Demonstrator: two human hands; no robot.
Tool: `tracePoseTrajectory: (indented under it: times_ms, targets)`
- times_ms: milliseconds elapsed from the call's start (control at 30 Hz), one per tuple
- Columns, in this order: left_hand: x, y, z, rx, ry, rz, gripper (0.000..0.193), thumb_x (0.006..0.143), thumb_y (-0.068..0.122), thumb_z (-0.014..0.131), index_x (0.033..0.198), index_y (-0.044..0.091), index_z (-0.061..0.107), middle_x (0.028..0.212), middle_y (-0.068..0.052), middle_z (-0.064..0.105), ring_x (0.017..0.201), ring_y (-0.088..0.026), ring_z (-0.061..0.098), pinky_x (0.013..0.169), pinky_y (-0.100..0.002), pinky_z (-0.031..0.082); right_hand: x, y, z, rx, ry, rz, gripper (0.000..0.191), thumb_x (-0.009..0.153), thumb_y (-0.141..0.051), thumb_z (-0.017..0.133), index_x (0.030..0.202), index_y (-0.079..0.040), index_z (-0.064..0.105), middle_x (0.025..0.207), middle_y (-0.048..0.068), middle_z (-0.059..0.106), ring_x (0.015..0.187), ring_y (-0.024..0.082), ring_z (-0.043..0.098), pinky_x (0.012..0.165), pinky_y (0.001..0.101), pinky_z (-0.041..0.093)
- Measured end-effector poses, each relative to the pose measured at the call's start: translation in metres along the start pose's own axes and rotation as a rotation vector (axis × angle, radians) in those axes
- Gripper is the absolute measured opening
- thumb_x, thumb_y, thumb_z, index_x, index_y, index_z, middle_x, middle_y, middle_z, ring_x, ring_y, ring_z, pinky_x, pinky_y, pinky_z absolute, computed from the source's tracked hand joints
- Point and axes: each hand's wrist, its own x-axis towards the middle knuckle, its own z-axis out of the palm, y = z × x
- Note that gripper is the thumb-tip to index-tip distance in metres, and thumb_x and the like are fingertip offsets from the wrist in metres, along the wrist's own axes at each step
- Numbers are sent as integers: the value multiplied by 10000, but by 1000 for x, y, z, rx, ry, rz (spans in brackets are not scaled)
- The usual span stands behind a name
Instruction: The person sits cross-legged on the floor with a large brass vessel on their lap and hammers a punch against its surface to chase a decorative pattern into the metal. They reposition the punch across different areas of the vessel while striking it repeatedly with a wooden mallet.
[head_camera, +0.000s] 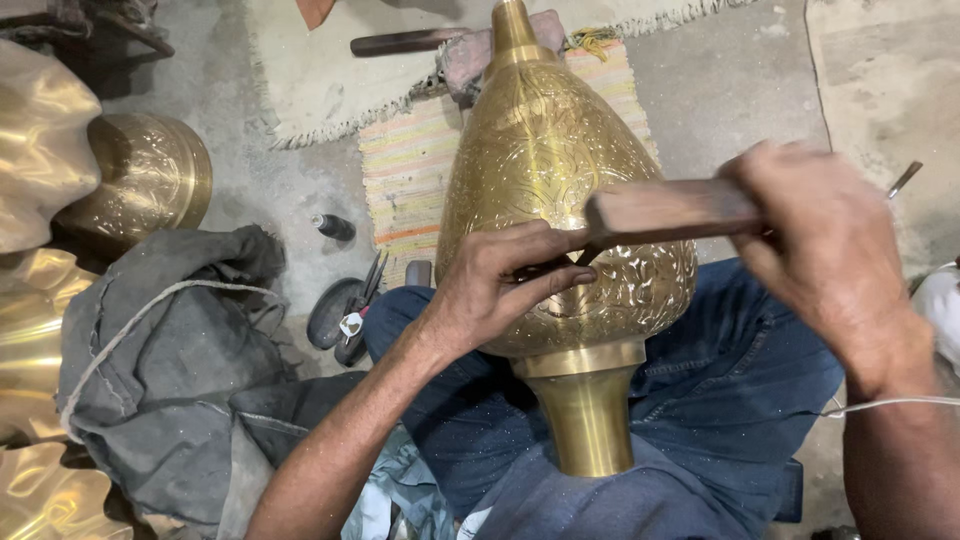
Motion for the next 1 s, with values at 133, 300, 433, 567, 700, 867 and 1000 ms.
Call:
tracePoseTrajectory:
  times_ms: [133,300,433,567,700,867,1000]
  targets:
    - [-1,3,-2,-50,2,-29,374,973,215,743,1323,93,689,1119,-76,780,994,-187,779,880,-340,650,-6,3,1,606,-32,410,77,999,-71,734,1039,-67,669,874,73,696,772,161,707,736,315,578]
    - [0,5,-4,-9,-7,-19,369,964,203,751,1317,109,692,1081,-69,775,987,-177,772,888,-334,647,0,-3,-4,60,12,87,167,843,52,741,988,-9,685,878,123,698,815,254,685,777,395,577]
    - [3,6,-3,-60,-51,-129,371,956,207,752,1314,124,699,1031,-62,778,922,-174,776,825,-340,647,9,-8,-9,722,31,302,103,973,-94,727,954,-92,626,864,41,685,856,182,724,838,369,611]
    - [2,8,-4,-18,4,32,346,985,185,747,1315,101,687,1147,-79,767,1047,-198,766,925,-354,636,9,-14,-17,12,112,19,252,796,-9,769,1016,-28,647,888,134,685,876,301,677,858,458,556]
    - [2,9,-7,-54,-47,-111,359,957,202,758,1300,109,704,1068,-65,783,940,-177,781,841,-341,636,3,-17,-14,781,217,422,174,997,-90,759,1042,-85,591,933,75,668,897,256,685,831,378,570]
    - [4,7,-4,-28,-4,8,359,977,204,746,1318,111,689,1145,-68,774,1018,-187,771,906,-348,638,-4,-8,-5,120,75,70,291,756,19,746,1020,-19,629,896,166,669,831,335,666,741,442,545]
    - [4,4,-2,-57,-76,-191,365,944,247,739,1298,160,719,1005,-32,794,864,-157,778,797,-321,669,-6,-5,-2,859,246,383,166,1084,-58,737,1028,-63,581,932,77,671,871,196,711,794,342,593]
